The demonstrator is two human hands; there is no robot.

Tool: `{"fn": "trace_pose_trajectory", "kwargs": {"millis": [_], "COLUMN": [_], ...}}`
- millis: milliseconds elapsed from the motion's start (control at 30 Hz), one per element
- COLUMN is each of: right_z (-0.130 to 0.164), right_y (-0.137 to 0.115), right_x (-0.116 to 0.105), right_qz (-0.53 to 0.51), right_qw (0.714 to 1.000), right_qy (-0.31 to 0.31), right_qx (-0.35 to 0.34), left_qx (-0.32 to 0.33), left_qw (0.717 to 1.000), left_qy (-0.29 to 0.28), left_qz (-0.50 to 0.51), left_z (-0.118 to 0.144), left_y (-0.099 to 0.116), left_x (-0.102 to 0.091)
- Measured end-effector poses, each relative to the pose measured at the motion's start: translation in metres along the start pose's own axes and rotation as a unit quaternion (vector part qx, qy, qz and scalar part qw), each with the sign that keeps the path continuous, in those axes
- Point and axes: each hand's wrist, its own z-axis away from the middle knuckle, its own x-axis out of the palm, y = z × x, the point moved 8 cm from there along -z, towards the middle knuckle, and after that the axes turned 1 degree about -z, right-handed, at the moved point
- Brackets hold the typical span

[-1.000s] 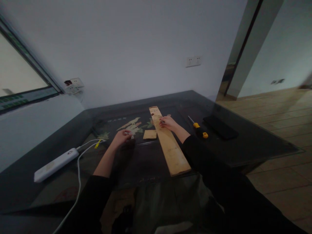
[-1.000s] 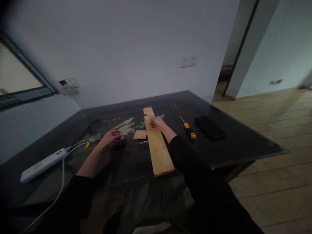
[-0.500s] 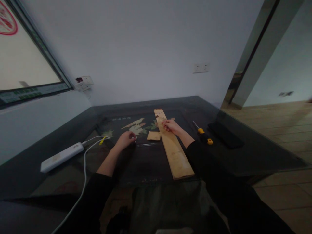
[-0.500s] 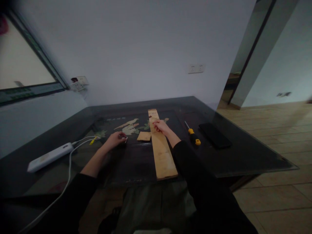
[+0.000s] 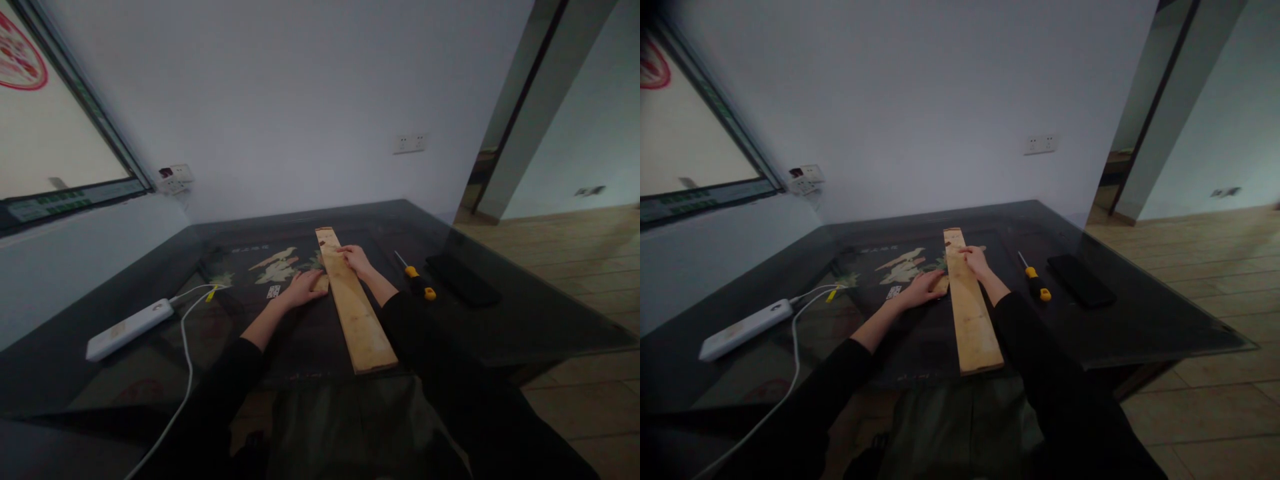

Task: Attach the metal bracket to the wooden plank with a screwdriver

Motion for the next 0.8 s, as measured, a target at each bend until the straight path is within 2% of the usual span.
{"fn": "trace_pose_trajectory", "kwargs": {"millis": [167,567,700,800], "right_z": [-0.001,0.007,0.006,0.006], "right_y": [0.003,0.010,0.011,0.013], "right_x": [-0.018,0.002,0.005,0.012], "right_qz": [0.015,-0.048,-0.077,-0.082], "right_qw": [0.997,0.996,0.994,0.995], "right_qy": [0.077,0.079,0.073,0.062], "right_qx": [-0.020,-0.008,-0.003,-0.001], "left_qx": [0.007,-0.013,-0.054,-0.097], "left_qw": [0.999,0.996,0.992,0.985], "left_qy": [0.033,0.082,0.106,0.140], "left_qz": [-0.014,-0.045,-0.035,-0.024], "left_z": [0.003,0.006,0.010,0.016], "left_y": [0.005,0.003,-0.008,-0.029], "left_x": [-0.006,-0.014,-0.024,-0.041]}}
